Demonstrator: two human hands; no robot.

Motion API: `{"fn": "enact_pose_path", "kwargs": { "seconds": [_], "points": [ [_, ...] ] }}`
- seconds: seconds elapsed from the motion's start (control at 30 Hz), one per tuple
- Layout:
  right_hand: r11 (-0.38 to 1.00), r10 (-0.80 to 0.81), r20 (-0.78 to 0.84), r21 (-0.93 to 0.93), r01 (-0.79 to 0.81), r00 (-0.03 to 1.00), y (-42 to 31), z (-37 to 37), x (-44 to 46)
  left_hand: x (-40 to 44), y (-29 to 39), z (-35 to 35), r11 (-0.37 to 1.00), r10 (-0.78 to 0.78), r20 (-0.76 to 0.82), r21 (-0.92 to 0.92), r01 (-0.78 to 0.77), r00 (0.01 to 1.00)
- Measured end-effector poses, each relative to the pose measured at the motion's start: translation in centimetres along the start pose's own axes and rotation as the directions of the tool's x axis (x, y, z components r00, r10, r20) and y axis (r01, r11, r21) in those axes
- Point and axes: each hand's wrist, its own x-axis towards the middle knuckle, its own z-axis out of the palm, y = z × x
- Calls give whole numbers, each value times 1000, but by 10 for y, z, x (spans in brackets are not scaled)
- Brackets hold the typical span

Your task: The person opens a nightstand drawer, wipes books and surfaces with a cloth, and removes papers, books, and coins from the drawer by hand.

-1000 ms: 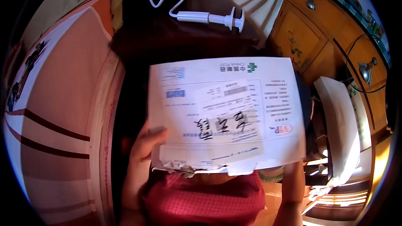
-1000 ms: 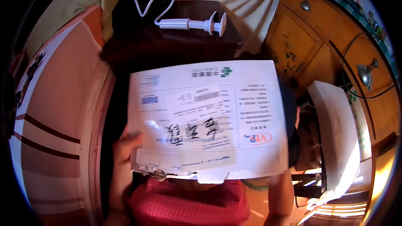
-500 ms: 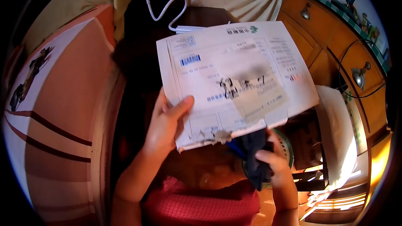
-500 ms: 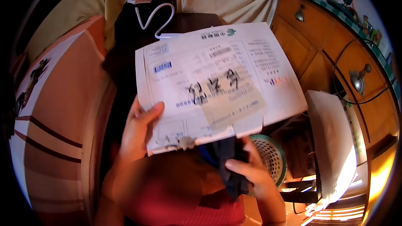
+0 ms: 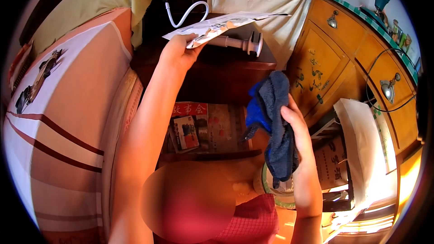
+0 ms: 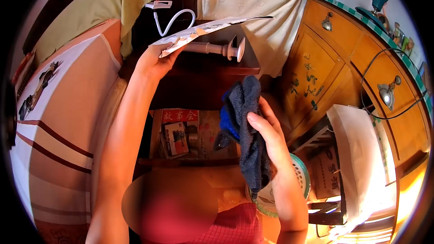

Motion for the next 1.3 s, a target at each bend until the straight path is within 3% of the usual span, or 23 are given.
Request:
{"fn": "enact_pose_path", "kwargs": {
  "seconds": [0.1, 0.17, 0.43, 0.63, 0.73, 0.83, 0.9, 0.93, 1.0, 1.03, 1.07, 1.13, 1.17, 1.27, 1.3],
  "points": [
    [999, 36, 19, 35, -37, 999, 13, -7, 5, 28, 3, -9, 999, 35, -44, 39, -33, 998],
    [997, 29, 50, 75, -32, 998, 21, -8, 7, 41, 5, -17, 991, 88, 8, 99, -89, 996],
    [992, 112, 1, 60, -111, 994, 33, -18, 12, 17, 12, -22, 973, 152, 71, 167, -162, 986],
    [984, 152, 9, 90, -152, 988, 47, -19, 19, -12, 15, -31, 917, 190, 38, 350, -191, 981],
    [978, 177, 51, 104, -182, 983, 62, -23, 24, -14, 18, -44, 858, 218, 113, 451, -245, 970],
    [969, 231, 38, 83, -233, 972, 76, -27, 26, -38, 9, -56, 775, 414, 59, 500, -386, 908],
    [962, 272, 6, 38, -272, 962, 90, -39, 26, -67, -1, -72, 621, 526, 114, 625, -473, 843],
    [960, 276, 7, 40, -276, 961, 94, -43, 25, -72, -8, -93, 549, 512, 187, 680, -487, 839],
    [944, 329, -44, 39, -328, 943, 100, -49, 21, -78, -24, -142, 342, 297, 314, 847, -408, 902],
    [943, 332, -46, 41, -331, 942, 104, -51, 20, -71, -31, -169, 117, 113, 272, 951, -285, 956],
    [943, 332, -63, 38, -330, 941, 109, -54, 19, -60, -42, -199, -127, -25, 288, 949, -289, 957],
    [942, 334, -76, 31, -333, 939, 117, -57, 18, -39, -61, -228, -525, -285, 37, 830, -188, 958],
    [943, 332, -80, 19, -331, 940, 121, -58, 17, -22, -78, -254, -662, -323, -35, 723, -199, 946],
    [944, 331, -79, 11, -331, 940, 127, -59, 15, 17, -126, -319, -752, -321, -95, 631, -193, 942],
    [943, 333, -76, 15, -333, 940, 128, -60, 14, -2, -108, -270, -813, -305, -213, 566, -138, 928]
  ]
}}
